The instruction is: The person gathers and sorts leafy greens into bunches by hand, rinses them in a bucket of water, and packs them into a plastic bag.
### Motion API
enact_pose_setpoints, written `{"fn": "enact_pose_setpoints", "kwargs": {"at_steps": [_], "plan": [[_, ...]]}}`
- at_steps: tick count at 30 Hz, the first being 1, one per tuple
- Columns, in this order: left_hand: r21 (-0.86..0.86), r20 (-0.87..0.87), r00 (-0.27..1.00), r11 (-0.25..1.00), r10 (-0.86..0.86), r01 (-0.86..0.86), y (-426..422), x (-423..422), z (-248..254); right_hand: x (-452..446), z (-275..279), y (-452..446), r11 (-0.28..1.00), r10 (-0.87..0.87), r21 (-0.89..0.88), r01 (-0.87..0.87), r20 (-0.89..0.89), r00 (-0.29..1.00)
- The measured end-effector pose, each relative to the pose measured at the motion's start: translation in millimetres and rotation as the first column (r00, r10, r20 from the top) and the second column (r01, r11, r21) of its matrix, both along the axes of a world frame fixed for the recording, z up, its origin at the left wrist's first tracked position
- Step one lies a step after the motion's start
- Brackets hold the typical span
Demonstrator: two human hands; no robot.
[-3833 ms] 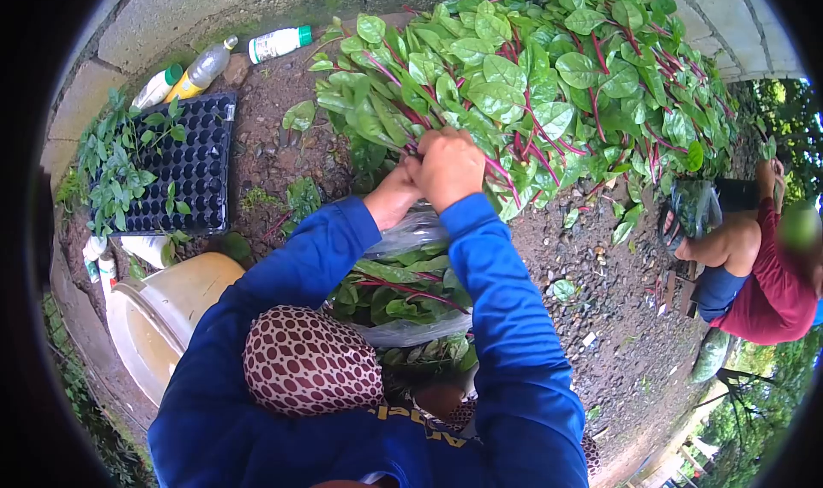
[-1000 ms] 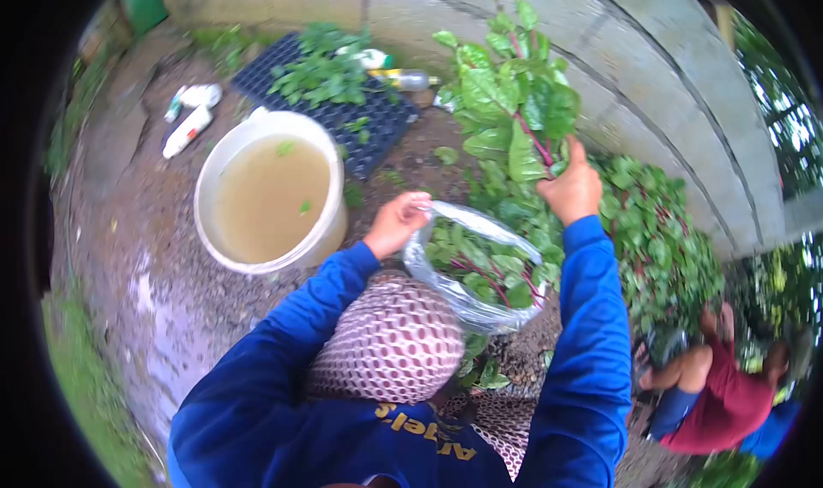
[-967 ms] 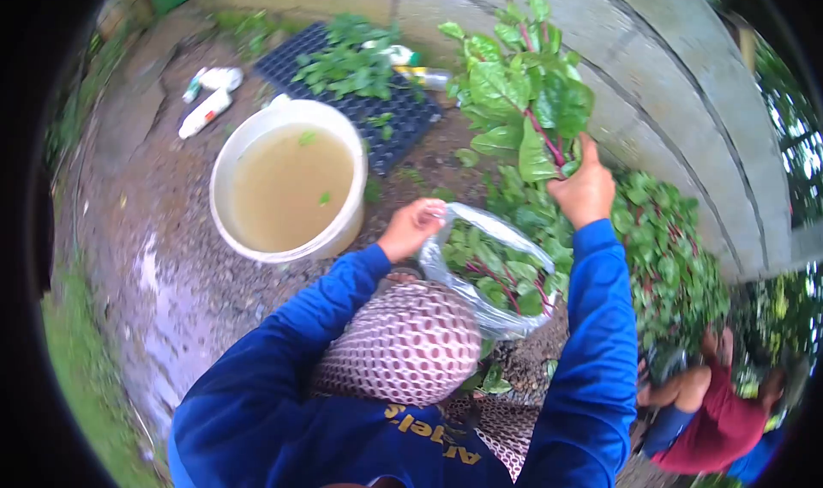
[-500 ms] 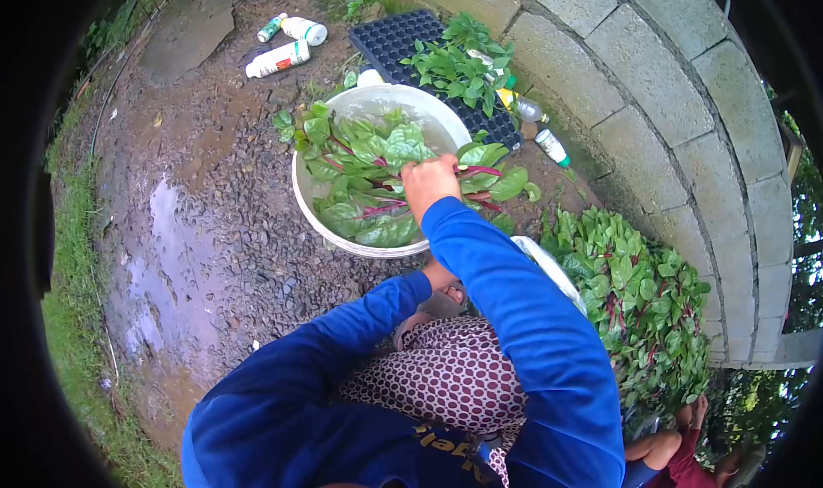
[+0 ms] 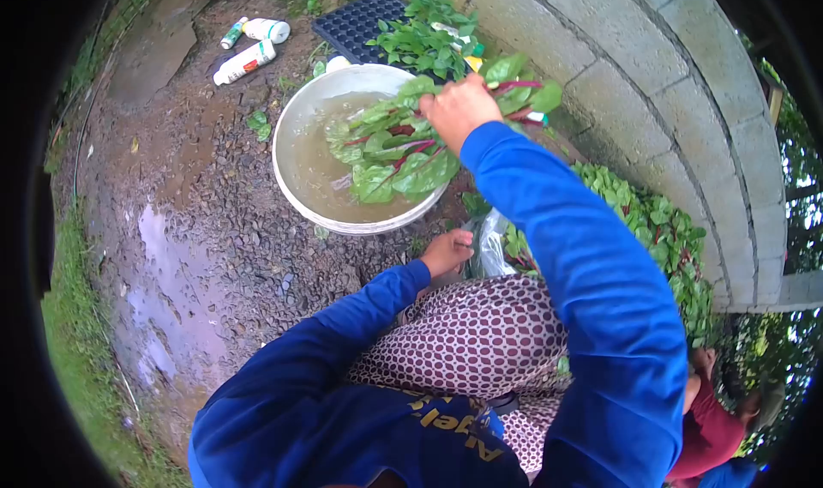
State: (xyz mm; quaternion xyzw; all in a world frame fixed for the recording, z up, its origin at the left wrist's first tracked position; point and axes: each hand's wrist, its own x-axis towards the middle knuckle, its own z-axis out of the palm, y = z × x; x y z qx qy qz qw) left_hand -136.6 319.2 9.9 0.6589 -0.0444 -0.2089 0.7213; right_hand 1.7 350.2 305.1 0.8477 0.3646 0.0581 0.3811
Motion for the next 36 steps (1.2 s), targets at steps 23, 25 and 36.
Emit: {"fn": "enact_pose_setpoints", "kwargs": {"at_steps": [23, 25, 36], "plan": [[-0.536, -0.571, 0.721, 0.843, -0.393, 0.035, -67, 116, 17, -174, -175, -373, 0.215, -0.494, 0.565, 0.796, -0.64, 0.588], [-0.474, -0.616, 0.716, 0.881, -0.328, -0.004, -75, 123, 14, -185, -210, -353, 0.338, -0.628, 0.511, 0.79, -0.503, 0.594], [-0.273, -0.228, 0.971, 0.952, 0.075, -0.137, -101, 96, 85, -251, -232, -353, 0.405, -0.363, 0.234, 0.884, -0.846, 0.39]]}}
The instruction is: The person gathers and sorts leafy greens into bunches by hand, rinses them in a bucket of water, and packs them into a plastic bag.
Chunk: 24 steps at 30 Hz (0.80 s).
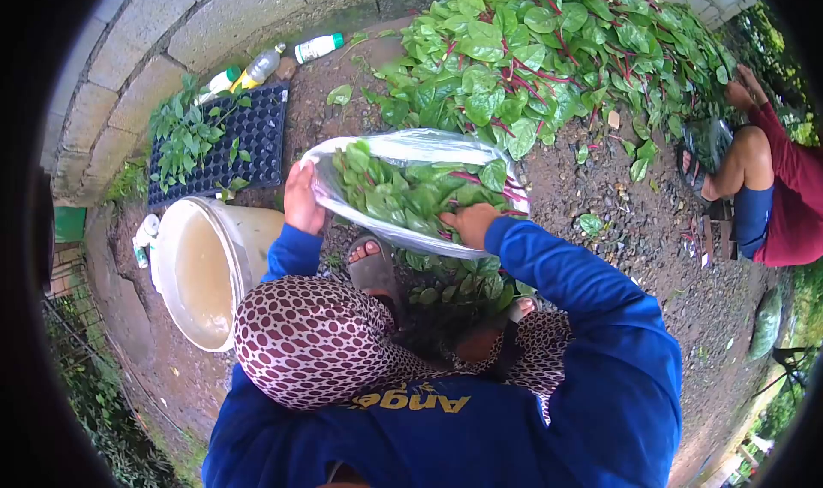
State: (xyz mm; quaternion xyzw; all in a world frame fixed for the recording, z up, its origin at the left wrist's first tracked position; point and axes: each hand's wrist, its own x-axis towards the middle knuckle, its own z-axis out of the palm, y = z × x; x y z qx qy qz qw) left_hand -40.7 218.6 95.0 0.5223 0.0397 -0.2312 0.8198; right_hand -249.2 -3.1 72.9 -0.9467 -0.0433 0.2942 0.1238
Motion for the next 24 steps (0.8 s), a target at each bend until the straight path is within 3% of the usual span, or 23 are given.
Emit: {"fn": "enact_pose_setpoints", "kwargs": {"at_steps": [1, 4, 5, 7, 9, 10, 11, 13, 14, 15, 17, 20, 21, 23, 24], "plan": [[0.078, 0.149, 0.988, 0.996, -0.041, 0.03, 8, -5, 0, 0, -5, 0, 1.0, 0.003, 0.007, -0.002, -0.011, 1.0], [0.25, 0.233, 0.925, 0.937, -0.301, 0.242, 29, -7, 2, 0, -32, -5, 1.0, 0.014, 0.011, -0.014, -0.009, 1.0], [0.328, 0.246, 0.895, 0.901, -0.371, 0.283, 34, -7, 5, 0, -33, -5, 1.0, 0.015, 0.014, -0.014, -0.085, 0.996], [0.51, 0.261, 0.813, 0.789, -0.521, 0.342, 50, 0, 2, 15, 17, 2, 1.0, 0.02, 0.022, -0.016, -0.231, 0.973], [0.701, 0.24, 0.695, 0.616, -0.677, 0.359, 63, 12, -8, 24, 34, -14, 0.977, 0.097, 0.194, -0.084, -0.059, 0.994], [0.744, 0.18, 0.694, 0.558, -0.697, 0.368, 58, 11, 13, 36, 51, -27, 0.957, 0.091, 0.271, -0.101, 0.052, 0.995], [0.846, 0.201, 0.648, 0.464, -0.735, 0.264, 51, 13, 30, 51, 72, -42, 0.931, 0.074, 0.344, -0.125, 0.159, 0.984], [0.967, 0.202, 0.547, 0.255, -0.812, 0.023, 35, 22, 54, 93, 122, -84, 0.936, -0.196, 0.322, 0.139, 0.151, 0.969], [0.948, 0.238, 0.595, 0.317, -0.768, 0.03, 23, 29, 55, 110, 105, -117, 0.91, -0.374, 0.319, 0.265, 0.356, 0.857], [0.929, 0.27, 0.58, 0.365, -0.769, 0.052, 6, 36, 66, 130, 100, -141, 0.856, -0.514, 0.229, 0.463, 0.452, 0.729], [0.871, 0.382, 0.514, 0.486, -0.768, 0.078, -27, 55, 66, 154, 97, -165, 0.748, -0.618, 0.166, 0.643, 0.528, 0.583], [0.813, 0.377, 0.48, 0.531, -0.792, 0.238, -98, 76, 62, 180, 67, -197, 0.59, -0.668, -0.045, 0.806, 0.533, 0.518], [0.787, 0.378, 0.465, 0.542, -0.801, 0.294, -122, 84, 60, 178, 61, -204, 0.559, -0.707, -0.097, 0.823, 0.463, 0.535], [0.849, 0.334, 0.381, 0.451, -0.862, 0.276, -165, 100, 42, 168, 54, -217, 0.498, -0.778, -0.207, 0.842, 0.322, 0.539], [0.868, 0.347, 0.363, 0.442, -0.865, 0.225, -187, 107, 30, 162, 41, -226, 0.496, -0.786, -0.163, 0.853, 0.333, 0.521]]}}
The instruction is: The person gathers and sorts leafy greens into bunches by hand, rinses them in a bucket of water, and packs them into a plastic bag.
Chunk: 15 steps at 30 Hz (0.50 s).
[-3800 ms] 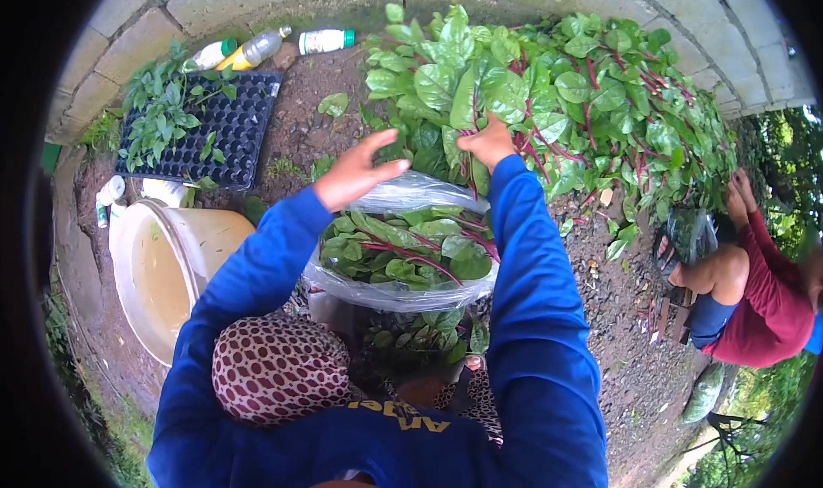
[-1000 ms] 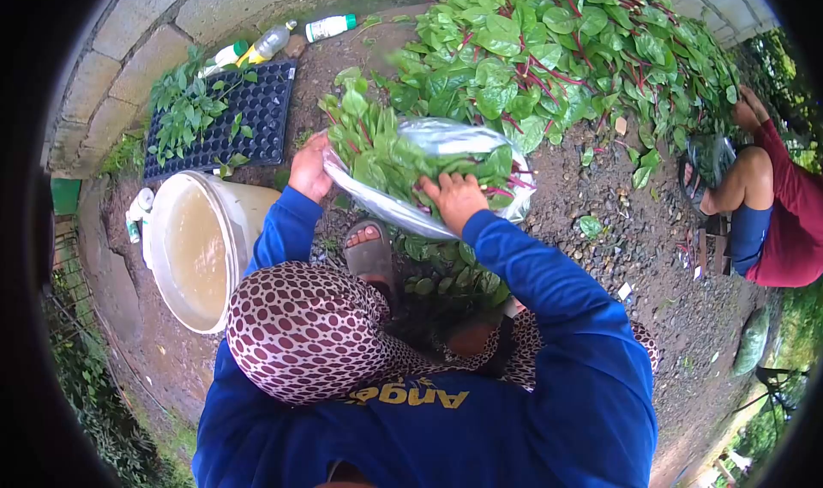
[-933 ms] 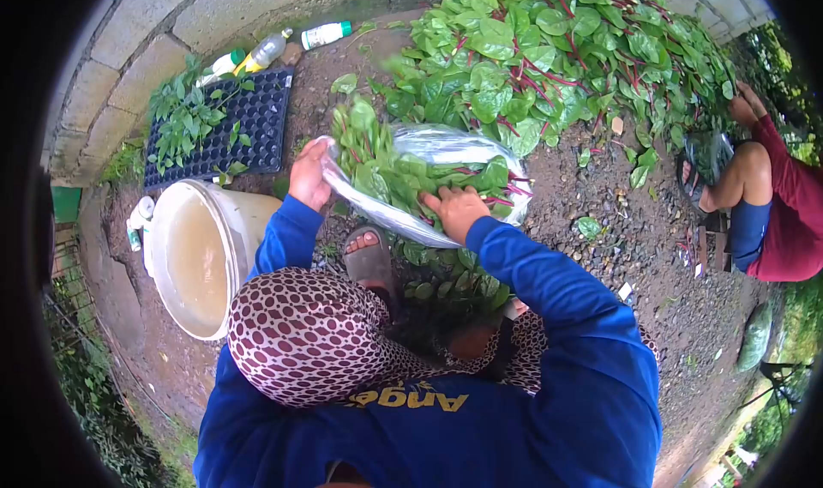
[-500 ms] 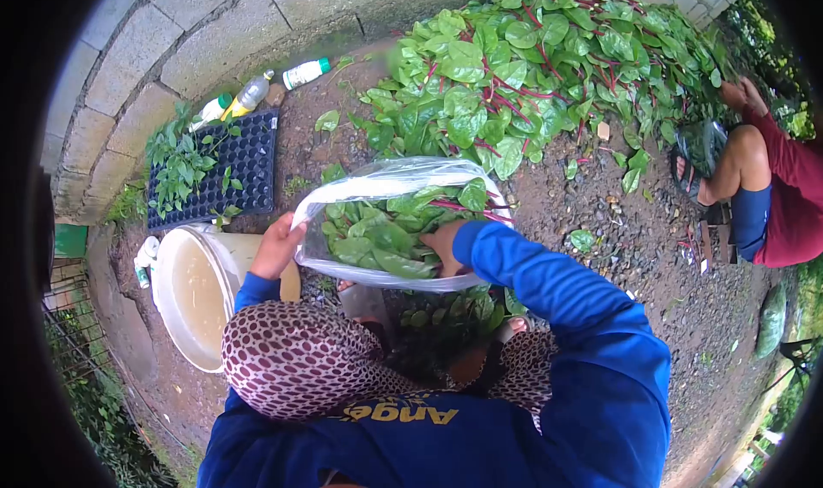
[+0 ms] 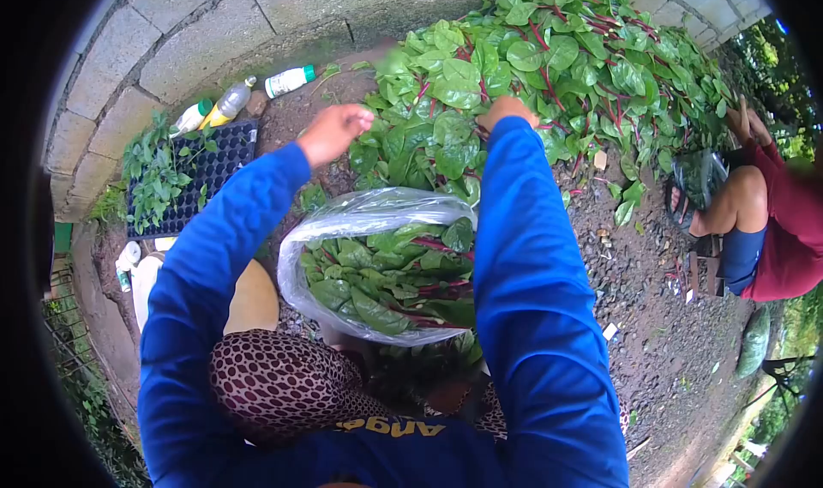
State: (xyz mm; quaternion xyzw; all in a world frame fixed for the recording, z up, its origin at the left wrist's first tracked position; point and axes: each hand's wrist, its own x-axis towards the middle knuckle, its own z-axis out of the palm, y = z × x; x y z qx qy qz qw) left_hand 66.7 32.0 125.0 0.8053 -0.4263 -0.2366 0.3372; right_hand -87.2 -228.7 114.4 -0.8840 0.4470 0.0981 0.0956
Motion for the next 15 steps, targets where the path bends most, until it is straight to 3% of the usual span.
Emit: {"fn": "enact_pose_setpoints", "kwargs": {"at_steps": [6, 9, 13, 15], "plan": [[0.046, 0.196, 0.976, 0.993, 0.095, -0.106, -112, 19, -87, -40, -34, -12, 0.999, 0.037, -0.01, -0.036, 0.294, 0.955], [0.182, 0.276, 0.955, 0.97, 0.11, -0.164, -136, -2, -68, -41, -39, -27, 0.998, -0.057, 0.054, 0.043, 0.3, 0.952], [0.232, 0.233, 0.969, 0.962, 0.086, -0.142, -152, 7, -69, -22, 3, 0, 0.979, 0.184, -0.144, -0.142, 0.348, 0.919], [0.256, 0.177, 0.982, 0.961, 0.06, -0.105, -154, 8, -63, -2, 14, 12, 0.98, 0.174, -0.124, -0.155, 0.157, 0.972]]}}
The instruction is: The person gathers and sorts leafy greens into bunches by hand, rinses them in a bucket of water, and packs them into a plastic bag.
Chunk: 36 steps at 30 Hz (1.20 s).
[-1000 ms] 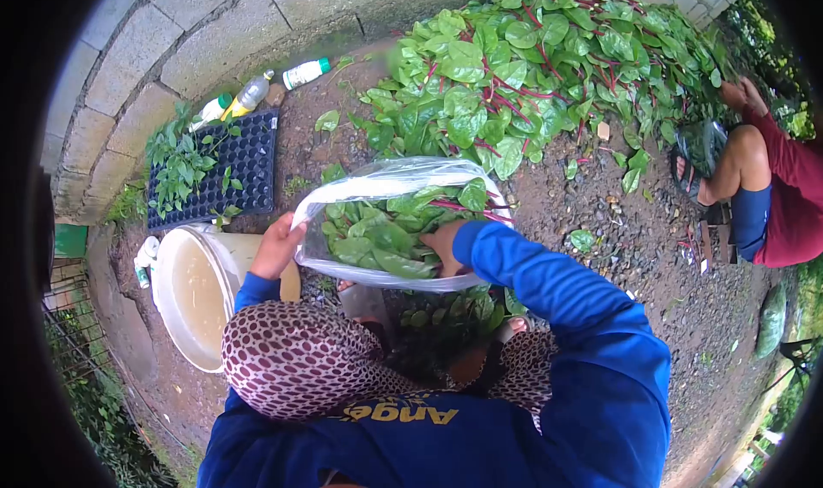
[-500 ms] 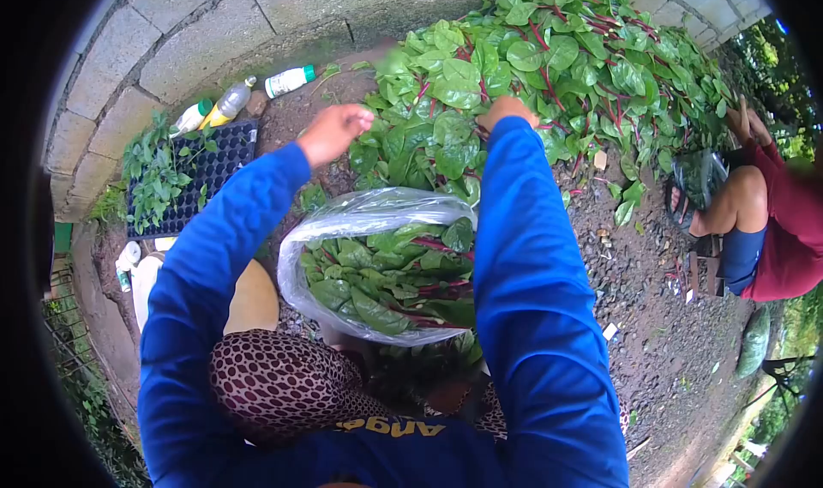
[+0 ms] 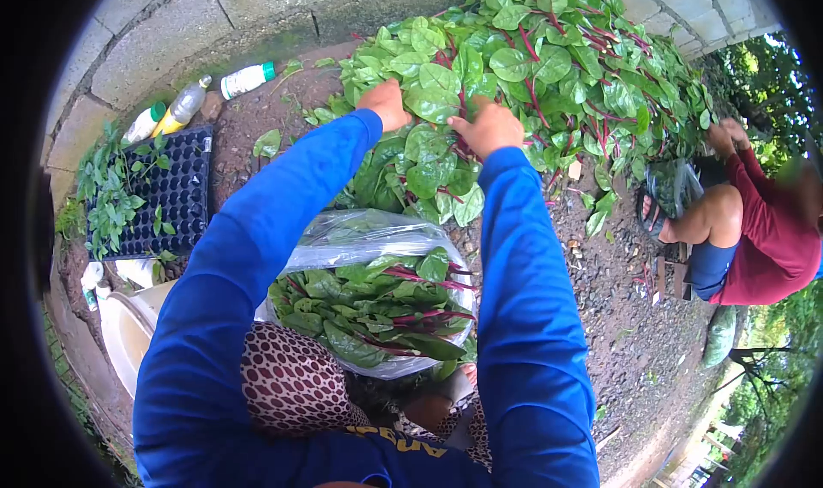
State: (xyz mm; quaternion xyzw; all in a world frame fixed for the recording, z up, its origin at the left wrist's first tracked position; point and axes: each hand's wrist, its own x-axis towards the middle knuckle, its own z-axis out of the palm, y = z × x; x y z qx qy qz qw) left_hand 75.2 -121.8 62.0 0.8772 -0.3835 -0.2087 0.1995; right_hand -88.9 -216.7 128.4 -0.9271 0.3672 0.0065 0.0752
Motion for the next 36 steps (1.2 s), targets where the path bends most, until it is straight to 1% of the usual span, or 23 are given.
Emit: {"fn": "enact_pose_setpoints", "kwargs": {"at_steps": [1, 2, 3, 4, 6, 7, 10, 11, 14, 15, 16, 18, 19, 20, 22, 26, 29, 31, 32, 33, 34, 35, 36], "plan": [[0.003, -0.028, 1.0, 1.0, -0.014, 0.014, 1, 3, 1, 9, 2, -2, 1.0, -0.009, -0.005, 0.008, -0.097, 0.995], [0.006, -0.052, 0.998, 1.0, -0.027, 0.028, 2, 6, 4, 17, -27, -20, 0.998, -0.008, -0.065, -0.006, -0.205, 0.979], [-0.002, -0.036, 0.997, 0.998, -0.061, 0.061, 0, 12, -5, 21, -31, -30, 0.999, -0.005, -0.035, -0.004, -0.25, 0.968], [0.036, -0.199, 0.978, 0.997, -0.063, 0.071, 2, 14, -3, 23, -32, -36, 1.0, 0.004, -0.005, -0.006, -0.294, 0.956], [0.107, -0.512, 0.858, 0.989, -0.033, 0.102, 9, 17, -6, 12, -25, -54, 0.98, 0.098, 0.19, -0.063, -0.185, 0.978], [0.051, -0.552, 0.831, 0.992, -0.069, 0.116, 14, 17, -17, 10, -24, -59, 0.954, 0.138, 0.283, -0.098, -0.125, 0.983], [-0.078, -0.502, 0.859, 0.994, -0.105, 0.076, 25, 16, -16, 3, -31, -37, 0.984, 0.147, 0.112, -0.141, -0.056, 0.987], [-0.079, -0.202, 0.97, 0.99, -0.132, 0.118, 28, 13, -5, 6, -30, -28, 0.995, 0.079, 0.064, -0.073, -0.103, 0.992], [-0.004, -0.095, 0.99, 0.995, -0.101, 0.101, 9, 20, -12, 22, -14, -24, 0.978, -0.072, 0.182, 0.104, -0.173, 0.982], [0.041, -0.104, 0.987, 0.991, -0.12, 0.124, 9, 18, -3, 18, -31, -47, 0.957, -0.026, 0.29, 0.03, -0.017, 1.0], [0.033, -0.109, 0.984, 0.989, -0.142, 0.146, 11, 17, -1, 13, -21, -51, 0.861, -0.179, 0.5, 0.098, 0.118, 0.977], [0.015, -0.118, 0.975, 0.981, -0.19, 0.193, 13, 17, 3, 2, 2, -59, 0.533, -0.528, 0.842, 0.085, 0.252, 0.811], [-0.024, -0.071, 0.969, 0.972, -0.237, 0.235, 13, 19, -4, -6, 16, -64, 0.496, -0.559, 0.868, 0.033, 0.29, 0.777], [-0.08, -0.29, 0.936, 0.979, -0.201, 0.186, 15, 21, -11, -14, 29, -68, 0.459, -0.59, 0.888, -0.021, 0.322, 0.74], [-0.149, -0.678, 0.722, 0.987, -0.142, 0.055, 33, 17, -1, -31, 43, -80, 0.385, -0.594, 0.915, -0.125, 0.349, 0.725], [-0.153, -0.839, 0.53, 0.988, -0.123, -0.013, 57, 0, 1, -45, 43, -68, 0.253, -0.658, 0.929, -0.269, 0.37, 0.656], [-0.187, -0.901, 0.408, 0.981, -0.146, -0.062, 71, -27, -7, -37, 25, -40, 0.261, -0.632, 0.902, -0.343, 0.429, 0.645], [-0.195, -0.93, 0.338, 0.972, -0.143, -0.127, 78, -37, -12, -25, 9, -18, 0.509, -0.593, 0.859, -0.056, 0.396, 0.701], [-0.186, -0.918, 0.378, 0.972, -0.12, -0.143, 78, -37, -15, -22, -9, -14, 0.64, -0.543, 0.763, 0.086, 0.37, 0.753], [-0.179, -0.903, 0.417, 0.971, -0.098, -0.159, 79, -34, -10, -22, -27, -19, 0.886, -0.3, 0.447, 0.127, 0.342, 0.89], [-0.174, -0.887, 0.455, 0.968, -0.076, -0.178, 77, -31, -9, -19, -34, -18, 0.996, -0.073, 0.064, 0.061, 0.197, 0.978], [-0.134, -0.917, 0.397, 0.971, -0.047, -0.196, 72, -23, -16, -17, -41, -16, 0.997, -0.078, 0.011, 0.077, 0.224, 0.971], [-0.11, -0.958, 0.287, 0.954, -0.027, -0.277, 73, -17, -7, -12, -38, -9, 0.994, -0.108, 0.016, 0.107, 0.173, 0.979]]}}
